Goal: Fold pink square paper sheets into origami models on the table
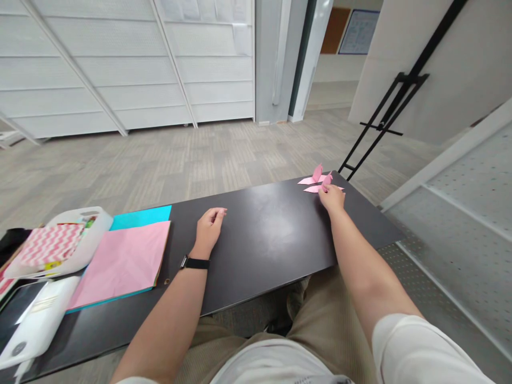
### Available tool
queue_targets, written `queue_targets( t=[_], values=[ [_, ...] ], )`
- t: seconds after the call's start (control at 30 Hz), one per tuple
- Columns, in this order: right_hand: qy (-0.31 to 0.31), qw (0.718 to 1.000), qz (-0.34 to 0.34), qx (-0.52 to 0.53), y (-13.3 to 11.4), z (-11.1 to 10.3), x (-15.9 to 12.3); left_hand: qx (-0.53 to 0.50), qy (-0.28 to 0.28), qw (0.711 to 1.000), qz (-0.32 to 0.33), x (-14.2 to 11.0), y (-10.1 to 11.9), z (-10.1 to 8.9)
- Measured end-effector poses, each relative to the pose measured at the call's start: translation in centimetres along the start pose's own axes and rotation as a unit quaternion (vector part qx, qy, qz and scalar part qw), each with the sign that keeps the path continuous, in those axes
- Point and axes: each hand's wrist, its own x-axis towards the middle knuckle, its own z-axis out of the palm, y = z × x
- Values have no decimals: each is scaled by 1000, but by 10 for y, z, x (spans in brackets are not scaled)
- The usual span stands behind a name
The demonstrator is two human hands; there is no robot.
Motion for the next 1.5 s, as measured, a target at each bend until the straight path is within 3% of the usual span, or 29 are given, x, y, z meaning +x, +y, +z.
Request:
queue_targets(
  t=[0.1, 0.17, 0.3, 0.37, 0.47, 0.53, 0.6, 0.73, 0.87, 1.03, 1.3, 1.5],
  values=[
    [12, 998, 60, 21, -5, -20, -17, -29, 3, 1000, -9, 4, 2, -1],
    [-2, 997, 41, 58, -22, -35, -28, -64, 17, 998, -22, 8, 2, -2],
    [-6, 974, -127, 189, -98, -48, -48, -140, 45, 988, -48, 12, 0, -4],
    [-50, 936, -197, 288, -148, -39, -60, -162, 42, 985, -51, 14, -2, -5],
    [-134, 861, -235, 431, -216, -8, -85, -164, 78, 983, -41, 15, -7, -8],
    [-170, 828, -225, 484, -247, 17, -106, -171, 102, 979, -39, 16, -9, -11],
    [-173, 818, -224, 501, -262, 38, -125, -187, 105, 976, -38, 17, -10, -12],
    [-176, 804, -297, 484, -260, 51, -145, -206, 70, 975, -35, 17, -10, -9],
    [-192, 793, -325, 478, -251, 39, -145, -193, 5, 981, -15, 14, -6, -2],
    [-199, 784, -344, 477, -253, 28, -146, -238, -7, 971, -21, 10, -1, -4],
    [-166, 786, -225, 552, -249, 37, -141, -338, -56, 935, -90, 4, 14, -8],
    [-153, 784, -229, 557, -250, 36, -140, -347, -142, 920, -116, 0, 21, -6]
  ],
)
